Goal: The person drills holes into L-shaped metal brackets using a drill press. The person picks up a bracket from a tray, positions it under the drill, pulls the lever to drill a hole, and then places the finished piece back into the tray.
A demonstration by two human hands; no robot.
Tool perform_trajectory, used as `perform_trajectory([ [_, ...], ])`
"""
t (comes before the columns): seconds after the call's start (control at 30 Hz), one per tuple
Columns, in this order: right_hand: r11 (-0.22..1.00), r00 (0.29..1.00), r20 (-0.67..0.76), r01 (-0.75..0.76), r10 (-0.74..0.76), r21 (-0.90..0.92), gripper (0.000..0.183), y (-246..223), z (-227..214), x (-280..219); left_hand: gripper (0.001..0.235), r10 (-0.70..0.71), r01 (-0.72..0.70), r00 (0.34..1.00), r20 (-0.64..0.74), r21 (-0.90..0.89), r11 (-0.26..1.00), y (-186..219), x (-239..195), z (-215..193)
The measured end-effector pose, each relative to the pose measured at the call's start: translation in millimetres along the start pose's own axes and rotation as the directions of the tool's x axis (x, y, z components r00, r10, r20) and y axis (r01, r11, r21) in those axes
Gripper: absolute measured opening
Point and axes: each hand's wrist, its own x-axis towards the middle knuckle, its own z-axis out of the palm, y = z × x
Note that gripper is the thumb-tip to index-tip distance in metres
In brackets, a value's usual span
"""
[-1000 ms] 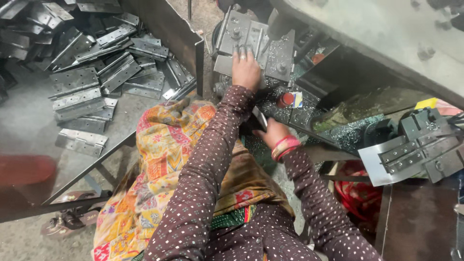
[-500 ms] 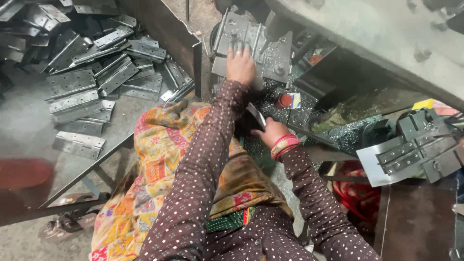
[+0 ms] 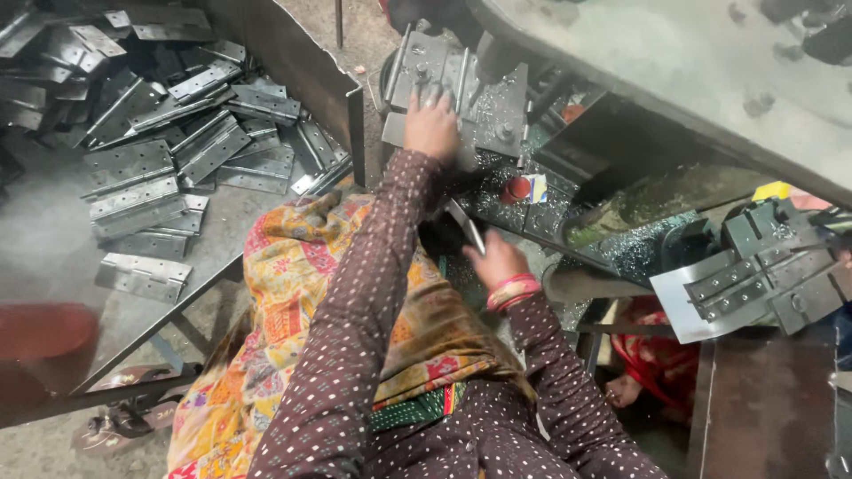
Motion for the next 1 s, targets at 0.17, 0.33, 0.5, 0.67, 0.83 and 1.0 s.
perform_trajectory([
  [0.17,0.969,0.893,-0.449,0.148,-0.044,0.199,0.059,-35.1,-45.0,-7.9,0.03,0.01,-0.009,1.0,-0.005,0.137,0.991,41.1,-86.9,-40.5],
  [0.33,0.908,0.799,-0.601,0.265,-0.018,0.324,0.064,-33.2,-39.1,-12.2,0.03,0.136,-0.152,0.941,-0.311,-0.029,0.988,21.8,-119.3,-64.9],
  [0.5,0.912,0.739,-0.673,0.278,-0.002,0.303,0.062,-33.1,-40.6,-12.6,0.017,0.165,-0.247,0.939,-0.301,-0.26,0.934,28.7,-91.5,-93.4],
  [0.67,0.931,0.7,-0.714,0.261,-0.002,0.254,0.062,-34.5,-38.6,-8.7,0.016,-0.028,-0.086,0.914,-0.405,-0.261,0.962,46.6,-66.7,-114.5],
  [0.83,0.928,0.758,-0.652,0.249,-0.009,0.277,0.061,-36.1,-39.7,-13.2,0.014,0.009,-0.004,0.995,-0.103,0.047,0.999,39.1,-50.4,-72.5],
  [1.0,0.934,0.779,-0.626,0.233,-0.014,0.269,0.055,-38.6,-40.3,-13.3,0.041,-0.139,0.152,0.979,-0.152,0.083,0.985,29.4,-75.8,-58.0],
])
